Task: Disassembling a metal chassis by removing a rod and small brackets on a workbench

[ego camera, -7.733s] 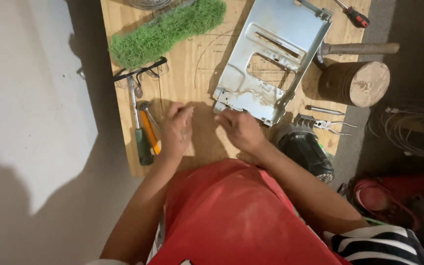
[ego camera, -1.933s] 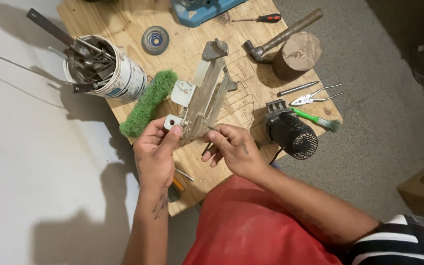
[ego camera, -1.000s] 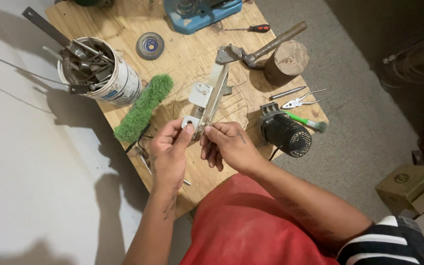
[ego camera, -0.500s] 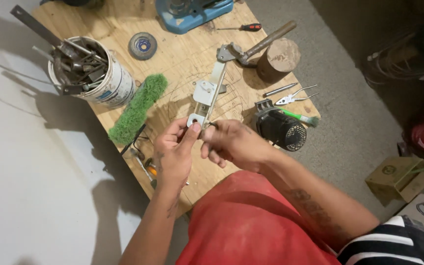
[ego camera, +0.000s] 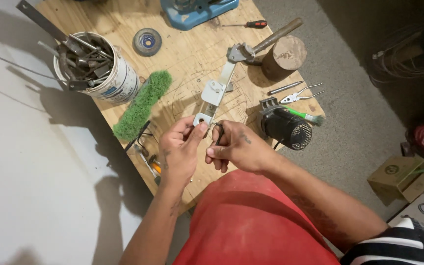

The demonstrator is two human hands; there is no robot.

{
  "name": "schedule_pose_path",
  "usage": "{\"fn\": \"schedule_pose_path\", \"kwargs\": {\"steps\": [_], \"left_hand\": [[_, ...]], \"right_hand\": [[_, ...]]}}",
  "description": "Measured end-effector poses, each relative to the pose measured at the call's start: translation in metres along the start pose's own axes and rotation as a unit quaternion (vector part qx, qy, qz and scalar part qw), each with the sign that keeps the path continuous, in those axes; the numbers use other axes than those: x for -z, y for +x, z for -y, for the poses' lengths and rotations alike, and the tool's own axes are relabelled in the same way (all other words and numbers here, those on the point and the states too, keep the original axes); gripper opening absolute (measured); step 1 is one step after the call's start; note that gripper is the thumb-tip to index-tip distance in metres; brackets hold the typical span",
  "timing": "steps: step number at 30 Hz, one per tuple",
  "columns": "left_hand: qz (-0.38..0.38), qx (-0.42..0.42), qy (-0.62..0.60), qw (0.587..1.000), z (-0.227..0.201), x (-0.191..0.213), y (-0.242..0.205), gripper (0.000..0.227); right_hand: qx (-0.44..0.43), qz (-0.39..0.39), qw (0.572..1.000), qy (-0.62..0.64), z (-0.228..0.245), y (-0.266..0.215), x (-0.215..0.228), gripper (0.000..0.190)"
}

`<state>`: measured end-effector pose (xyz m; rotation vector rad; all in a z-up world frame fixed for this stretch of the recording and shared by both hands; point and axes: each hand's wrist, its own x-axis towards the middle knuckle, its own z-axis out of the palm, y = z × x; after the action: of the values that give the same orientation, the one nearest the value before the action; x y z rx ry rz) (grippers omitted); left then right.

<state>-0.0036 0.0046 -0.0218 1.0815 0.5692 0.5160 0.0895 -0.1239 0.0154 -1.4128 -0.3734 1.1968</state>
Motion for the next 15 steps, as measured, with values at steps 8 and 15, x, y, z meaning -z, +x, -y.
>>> {"fn": "schedule_pose_path", "kwargs": {"steps": [8,15], "left_hand": [[-0.006,-0.018,0.121,0.992,-0.02,-0.016,-0.005,0.019],[-0.032,-0.026,0.088,0.995,-0.015,-0.018,-0.008,0.023]], "right_hand": [[0.058,-0.067,0.95,-0.299,-0.005,0.009,0.012,0.015],[0.358,-0.217,0.59,-0.69,-0.021,0.019,0.046,0.02]]}}
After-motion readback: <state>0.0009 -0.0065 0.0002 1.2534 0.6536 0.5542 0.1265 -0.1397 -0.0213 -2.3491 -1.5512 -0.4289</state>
